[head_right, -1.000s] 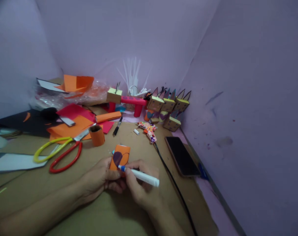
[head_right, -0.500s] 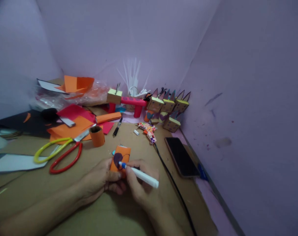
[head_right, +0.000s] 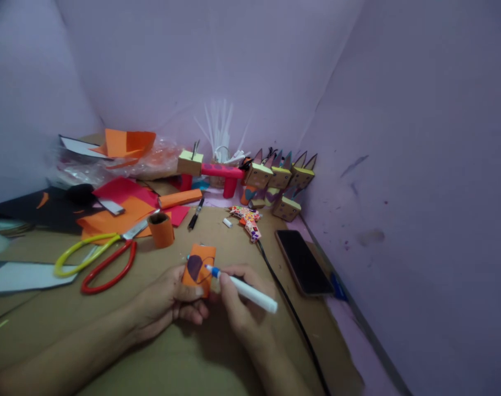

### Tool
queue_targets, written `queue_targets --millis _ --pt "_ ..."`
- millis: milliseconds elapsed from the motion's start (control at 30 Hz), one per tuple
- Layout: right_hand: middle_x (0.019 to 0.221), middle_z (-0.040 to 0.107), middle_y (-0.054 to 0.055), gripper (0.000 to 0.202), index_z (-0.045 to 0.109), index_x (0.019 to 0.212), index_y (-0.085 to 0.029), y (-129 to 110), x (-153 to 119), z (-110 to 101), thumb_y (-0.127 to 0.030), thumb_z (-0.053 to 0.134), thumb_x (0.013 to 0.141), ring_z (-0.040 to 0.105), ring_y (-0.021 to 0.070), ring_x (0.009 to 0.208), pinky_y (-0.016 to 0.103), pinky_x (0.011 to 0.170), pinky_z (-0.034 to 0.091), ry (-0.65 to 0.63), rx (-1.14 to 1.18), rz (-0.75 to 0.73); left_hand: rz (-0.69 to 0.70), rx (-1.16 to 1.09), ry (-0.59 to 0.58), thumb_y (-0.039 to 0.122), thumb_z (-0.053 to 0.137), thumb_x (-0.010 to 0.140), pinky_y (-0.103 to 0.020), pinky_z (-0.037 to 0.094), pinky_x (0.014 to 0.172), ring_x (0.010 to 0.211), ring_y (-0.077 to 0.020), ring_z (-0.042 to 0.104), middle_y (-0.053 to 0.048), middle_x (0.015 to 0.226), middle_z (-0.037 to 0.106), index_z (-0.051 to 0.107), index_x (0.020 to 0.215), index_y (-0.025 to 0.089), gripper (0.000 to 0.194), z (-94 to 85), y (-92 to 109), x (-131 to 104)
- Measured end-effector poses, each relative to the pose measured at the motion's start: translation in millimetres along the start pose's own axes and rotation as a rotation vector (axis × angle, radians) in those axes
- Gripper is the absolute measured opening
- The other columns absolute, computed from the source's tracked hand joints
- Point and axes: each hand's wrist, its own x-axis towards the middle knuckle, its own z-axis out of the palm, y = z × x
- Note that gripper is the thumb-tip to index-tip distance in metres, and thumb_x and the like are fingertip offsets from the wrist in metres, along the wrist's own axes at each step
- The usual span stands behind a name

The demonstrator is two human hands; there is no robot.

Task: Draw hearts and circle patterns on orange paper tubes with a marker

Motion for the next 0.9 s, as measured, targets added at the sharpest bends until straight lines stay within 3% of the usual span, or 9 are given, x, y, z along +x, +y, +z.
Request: queue_targets --millis 100,400,900 --pt "0.050 0.062 -0.001 0.017 0.064 0.070 -0.017 -0.9 1.9 -2.1 -0.030 0.056 0.078 0.055 0.0114 0.041 0.019 0.037 0.040 0.037 -0.046 0.016 -0.013 0.004 0.002 0.004 0.053 0.070 -0.018 0.050 0.044 0.049 -0.0109 0.060 -0.008 0.073 0.064 0.049 0.089 0.009 0.021 -0.4 1.5 0.3" --pt "0.052 0.066 -0.001 0.011 0.064 0.075 -0.018 1.8 4.1 -0.9 -0.024 0.055 0.079 0.059 0.0112 0.041 0.018 0.038 0.043 -0.028 -0.077 -0.140 0.008 0.026 -0.022 0.005 0.053 0.069 -0.018 0.049 0.042 0.047 -0.0101 0.059 -0.006 0.071 0.062 0.050 0.088 0.009 0.020 1.1 -1.9 0.2" --pt "0.057 0.066 0.001 0.011 0.064 0.077 -0.017 3.1 3.9 -0.9 -0.024 0.055 0.079 0.059 0.0126 0.046 0.021 0.044 0.046 -0.055 -0.134 -0.155 0.026 0.034 -0.024 0.007 0.056 0.067 -0.018 0.050 0.042 0.047 -0.0105 0.059 -0.005 0.070 0.062 0.050 0.088 0.010 0.023 0.5 -3.6 1.3"
